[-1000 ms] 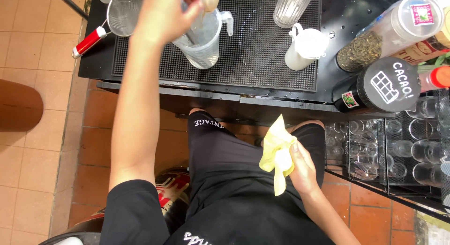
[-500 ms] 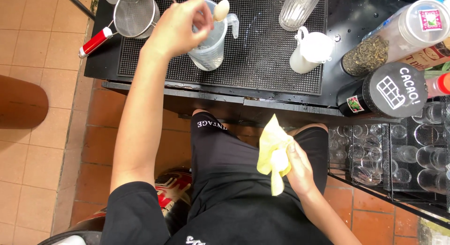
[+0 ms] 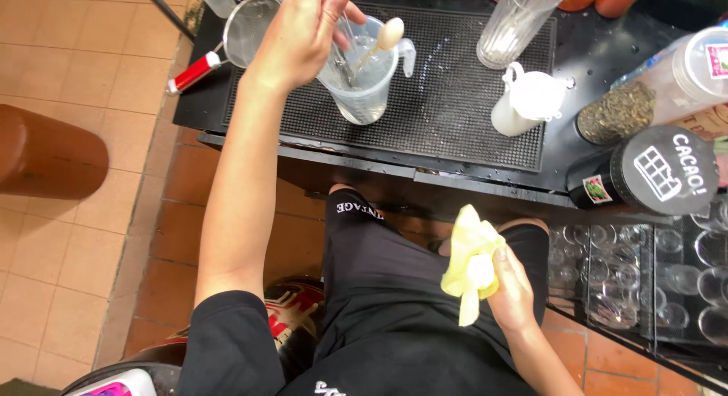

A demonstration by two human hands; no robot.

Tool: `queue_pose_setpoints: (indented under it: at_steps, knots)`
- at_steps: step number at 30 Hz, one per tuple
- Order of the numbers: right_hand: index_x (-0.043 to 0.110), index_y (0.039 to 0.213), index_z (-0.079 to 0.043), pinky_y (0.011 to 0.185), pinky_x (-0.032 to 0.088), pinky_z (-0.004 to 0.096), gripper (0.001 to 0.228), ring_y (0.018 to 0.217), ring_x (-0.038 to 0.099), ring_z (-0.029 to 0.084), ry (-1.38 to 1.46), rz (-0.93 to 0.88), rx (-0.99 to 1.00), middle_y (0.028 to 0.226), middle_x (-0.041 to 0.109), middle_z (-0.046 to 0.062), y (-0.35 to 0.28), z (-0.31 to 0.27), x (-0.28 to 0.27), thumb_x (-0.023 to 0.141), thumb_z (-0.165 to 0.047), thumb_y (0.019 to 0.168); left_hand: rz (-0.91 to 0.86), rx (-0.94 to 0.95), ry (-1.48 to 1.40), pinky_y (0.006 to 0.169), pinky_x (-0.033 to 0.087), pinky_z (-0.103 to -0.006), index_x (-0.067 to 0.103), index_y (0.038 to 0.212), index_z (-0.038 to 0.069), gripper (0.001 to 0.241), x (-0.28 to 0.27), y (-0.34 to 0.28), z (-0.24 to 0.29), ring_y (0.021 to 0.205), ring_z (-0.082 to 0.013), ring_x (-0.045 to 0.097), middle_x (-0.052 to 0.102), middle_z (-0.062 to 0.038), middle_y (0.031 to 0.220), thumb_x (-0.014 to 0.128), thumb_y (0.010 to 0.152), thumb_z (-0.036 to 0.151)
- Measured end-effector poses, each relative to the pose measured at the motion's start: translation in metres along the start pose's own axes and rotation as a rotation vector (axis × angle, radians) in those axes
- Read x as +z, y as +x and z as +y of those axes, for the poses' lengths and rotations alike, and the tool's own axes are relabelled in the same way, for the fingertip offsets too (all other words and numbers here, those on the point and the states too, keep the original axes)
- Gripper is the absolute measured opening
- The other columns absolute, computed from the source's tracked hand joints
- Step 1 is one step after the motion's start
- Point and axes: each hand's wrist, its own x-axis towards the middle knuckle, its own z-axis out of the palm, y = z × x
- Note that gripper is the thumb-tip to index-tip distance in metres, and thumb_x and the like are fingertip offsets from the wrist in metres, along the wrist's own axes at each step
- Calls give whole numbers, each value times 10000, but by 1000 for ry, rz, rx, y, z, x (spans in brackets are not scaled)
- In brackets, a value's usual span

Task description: Wiping a metal stirring rod or straw with a yellow cloth and rinsing it in a pitcher of water.

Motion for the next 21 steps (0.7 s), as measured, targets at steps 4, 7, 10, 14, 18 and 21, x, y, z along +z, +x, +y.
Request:
queue_pose_setpoints:
  at_steps: [4, 7, 10, 14, 18, 21]
  knots:
    - [404, 1511, 32, 1035, 464, 409, 583, 1234, 588, 274, -8, 53, 14, 1384, 579, 169, 4, 0, -3, 376, -351, 1072, -5, -97, -25, 629, 561, -290, 444, 1225, 24, 205, -4, -5, 19, 679, -160, 706, 745, -79, 932, 415, 1165, 218]
    - [409, 1504, 38, 1031, 475, 405, 570, 1226, 598, 264, 2, 42, -10, 1368, 586, 167, 4, 0, -4, 357, -335, 1076, 0, -50, -58, 656, 560, -287, 409, 1267, 23, 182, -3, -13, 10, 707, -162, 688, 720, -99, 916, 410, 1175, 180]
    - [426, 1484, 61, 1006, 484, 404, 561, 1194, 616, 272, -14, 25, 7, 1338, 607, 181, 4, 4, -9, 333, -334, 1096, -1, 24, -114, 738, 590, -284, 373, 1317, 20, 163, -5, -22, 2, 802, -167, 695, 696, -113, 1001, 414, 1178, 97]
    - [429, 1485, 54, 1018, 473, 395, 556, 1205, 603, 252, -9, 37, 35, 1335, 600, 172, 5, 4, -10, 332, -329, 1094, 56, 9, -63, 756, 605, -272, 422, 1256, 24, 105, -14, -35, -7, 889, -157, 746, 739, -101, 1072, 472, 1166, 42]
    - [439, 1477, 59, 1025, 473, 390, 552, 1207, 602, 246, -7, 51, 30, 1336, 602, 168, 7, 8, -16, 337, -330, 1098, 107, -14, 50, 705, 596, -256, 488, 1188, 21, 75, -25, -42, -9, 871, -138, 747, 778, -96, 1078, 541, 1145, 54]
    - [436, 1473, 59, 1023, 472, 390, 548, 1205, 602, 244, -14, 52, 30, 1337, 605, 164, 9, 10, -16, 338, -324, 1095, 111, -74, 67, 655, 567, -258, 507, 1157, 22, 94, -24, -45, 0, 731, -122, 714, 800, -87, 1035, 580, 1121, 69]
